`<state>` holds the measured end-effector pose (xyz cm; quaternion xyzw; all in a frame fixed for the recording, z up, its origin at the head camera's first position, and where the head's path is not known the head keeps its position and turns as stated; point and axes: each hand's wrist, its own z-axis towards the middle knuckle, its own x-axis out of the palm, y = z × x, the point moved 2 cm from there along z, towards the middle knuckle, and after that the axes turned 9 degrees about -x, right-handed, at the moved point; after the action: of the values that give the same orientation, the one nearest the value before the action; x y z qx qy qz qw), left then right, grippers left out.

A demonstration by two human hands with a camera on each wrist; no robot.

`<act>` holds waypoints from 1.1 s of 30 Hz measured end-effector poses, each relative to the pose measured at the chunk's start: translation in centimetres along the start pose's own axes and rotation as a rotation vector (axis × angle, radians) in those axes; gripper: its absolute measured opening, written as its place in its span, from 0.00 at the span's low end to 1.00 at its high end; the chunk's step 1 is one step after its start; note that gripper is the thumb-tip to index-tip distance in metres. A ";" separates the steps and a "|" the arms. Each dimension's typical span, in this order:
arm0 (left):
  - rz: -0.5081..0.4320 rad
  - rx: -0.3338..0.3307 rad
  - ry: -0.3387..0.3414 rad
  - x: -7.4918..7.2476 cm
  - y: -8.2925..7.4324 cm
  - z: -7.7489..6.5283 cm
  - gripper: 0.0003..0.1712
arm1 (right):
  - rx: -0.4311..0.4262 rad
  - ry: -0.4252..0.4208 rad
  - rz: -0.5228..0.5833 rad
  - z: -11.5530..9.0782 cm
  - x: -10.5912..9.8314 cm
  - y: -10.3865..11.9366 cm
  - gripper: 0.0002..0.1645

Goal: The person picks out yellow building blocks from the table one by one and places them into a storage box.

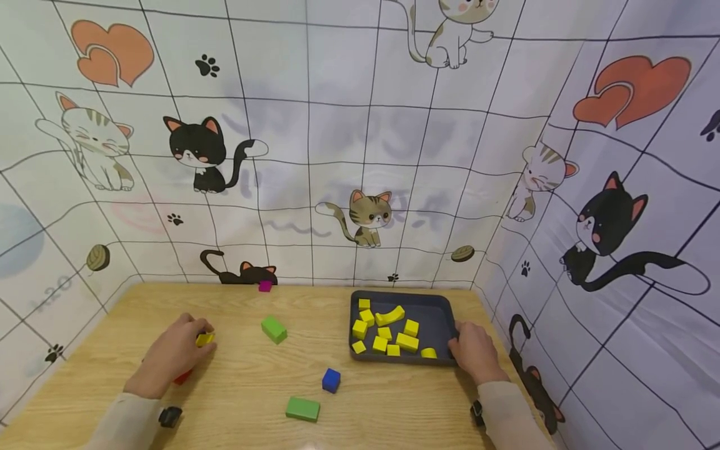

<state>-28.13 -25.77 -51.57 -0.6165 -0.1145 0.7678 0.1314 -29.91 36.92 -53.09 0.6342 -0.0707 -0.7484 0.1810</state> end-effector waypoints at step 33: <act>-0.071 0.057 -0.012 1.6 -0.1 0.4 0.12 | 0.017 -0.009 0.016 0.1 0.2 -0.1 0.31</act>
<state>-28.81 -25.11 -52.86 -0.6035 -0.1150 0.7693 0.1754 -30.04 36.92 -53.30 0.6316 -0.0831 -0.7492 0.1812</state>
